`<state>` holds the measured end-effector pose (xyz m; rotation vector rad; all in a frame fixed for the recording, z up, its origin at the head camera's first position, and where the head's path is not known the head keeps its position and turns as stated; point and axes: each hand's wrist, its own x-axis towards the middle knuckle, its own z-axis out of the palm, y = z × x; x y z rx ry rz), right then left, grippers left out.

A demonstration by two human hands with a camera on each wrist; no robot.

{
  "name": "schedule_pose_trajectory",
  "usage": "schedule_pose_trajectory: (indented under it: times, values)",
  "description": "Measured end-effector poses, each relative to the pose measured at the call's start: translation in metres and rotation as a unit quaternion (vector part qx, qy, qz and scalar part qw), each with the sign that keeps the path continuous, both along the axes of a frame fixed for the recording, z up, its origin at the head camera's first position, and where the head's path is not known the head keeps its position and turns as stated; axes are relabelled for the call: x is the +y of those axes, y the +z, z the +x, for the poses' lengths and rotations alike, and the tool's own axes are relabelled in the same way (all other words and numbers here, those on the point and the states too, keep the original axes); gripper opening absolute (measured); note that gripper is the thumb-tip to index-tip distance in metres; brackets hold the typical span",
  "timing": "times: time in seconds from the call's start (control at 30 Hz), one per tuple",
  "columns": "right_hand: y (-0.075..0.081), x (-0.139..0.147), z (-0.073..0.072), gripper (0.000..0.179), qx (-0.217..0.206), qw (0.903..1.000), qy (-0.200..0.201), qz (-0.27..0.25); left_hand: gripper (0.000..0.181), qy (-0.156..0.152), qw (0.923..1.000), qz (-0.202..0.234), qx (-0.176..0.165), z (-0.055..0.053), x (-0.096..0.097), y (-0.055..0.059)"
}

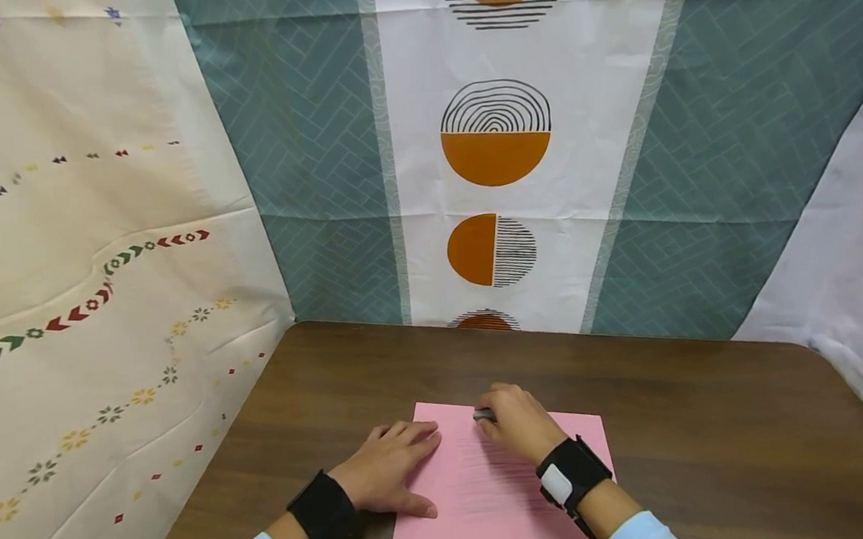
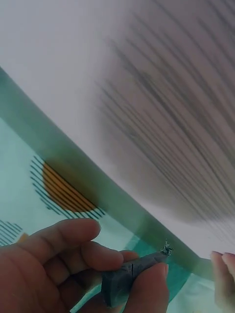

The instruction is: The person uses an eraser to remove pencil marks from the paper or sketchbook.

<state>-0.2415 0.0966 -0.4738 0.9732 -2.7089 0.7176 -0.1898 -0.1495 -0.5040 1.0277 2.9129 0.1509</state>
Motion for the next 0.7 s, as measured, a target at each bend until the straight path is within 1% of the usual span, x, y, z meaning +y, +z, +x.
schedule_pose_trajectory:
  times: [0.13, 0.37, 0.53, 0.7]
  values:
    - [-0.004, -0.009, -0.004, 0.014, -0.001, 1.0000, 0.008, 0.000, 0.093, -0.002, 1.0000, -0.003, 0.005, -0.001, 0.000, 0.000]
    - [-0.009, -0.019, -0.007, 0.015, -0.007, 0.9997, 0.019, 0.010, 0.093, -0.002, 0.9999, -0.009, 0.010, 0.000, 0.001, 0.004]
    - [-0.015, -0.028, -0.006, 0.015, -0.020, 0.9989, 0.038, 0.018, 0.092, -0.006, 0.9998, -0.001, 0.017, -0.001, 0.001, 0.002]
    - [-0.022, -0.034, -0.005, 0.012, -0.005, 0.9975, 0.056, 0.043, 0.092, -0.006, 0.9998, 0.001, 0.019, -0.001, 0.001, 0.001]
